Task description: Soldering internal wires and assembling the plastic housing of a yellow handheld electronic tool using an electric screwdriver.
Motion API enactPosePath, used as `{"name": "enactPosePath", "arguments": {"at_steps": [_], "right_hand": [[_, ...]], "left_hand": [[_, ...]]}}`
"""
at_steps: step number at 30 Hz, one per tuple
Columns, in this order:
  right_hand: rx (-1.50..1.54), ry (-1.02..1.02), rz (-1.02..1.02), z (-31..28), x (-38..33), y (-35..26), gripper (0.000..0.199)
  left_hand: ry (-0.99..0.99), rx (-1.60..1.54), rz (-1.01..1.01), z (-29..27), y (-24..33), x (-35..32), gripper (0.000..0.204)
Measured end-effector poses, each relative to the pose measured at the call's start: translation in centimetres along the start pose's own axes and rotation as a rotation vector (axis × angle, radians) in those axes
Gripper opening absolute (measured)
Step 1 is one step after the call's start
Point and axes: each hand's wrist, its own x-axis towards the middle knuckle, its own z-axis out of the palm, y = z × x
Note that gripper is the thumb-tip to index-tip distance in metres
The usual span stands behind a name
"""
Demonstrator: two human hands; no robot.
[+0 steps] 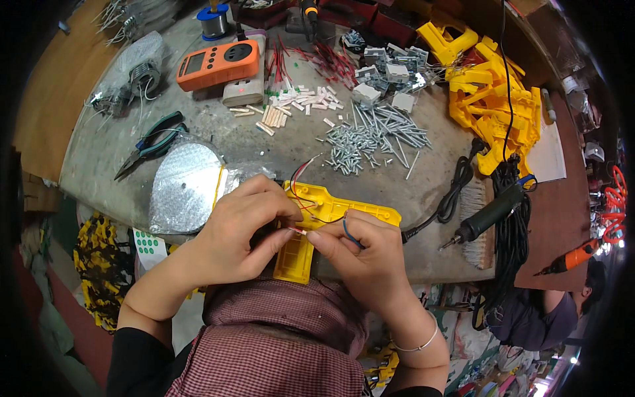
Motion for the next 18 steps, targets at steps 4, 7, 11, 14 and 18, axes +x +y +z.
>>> {"name": "enactPosePath", "arguments": {"at_steps": [4,7,11,14,18], "right_hand": [[0.028,-0.046,0.141,-0.9,0.6,-0.6,0.012],[0.074,-0.020,0.154,-1.1,0.4,0.3,0.013],[-0.002,0.028,0.139,0.2,0.2,-0.6,0.013],[-0.075,-0.050,0.040,-0.7,0.3,-0.4,0.014],[-0.104,-0.330,-0.104,-6.5,2.4,-0.4,0.016]], "left_hand": [[-0.030,-0.007,-0.006,-0.3,-0.3,-0.1,0.024],[-0.021,-0.020,-0.024,-0.2,-0.2,-0.2,0.025],[-0.015,-0.036,-0.022,-0.1,0.1,0.2,0.024],[-0.064,0.049,-0.007,-0.1,-0.4,-0.2,0.024],[-0.017,0.049,0.069,-1.1,0.2,-0.1,0.029]]}}
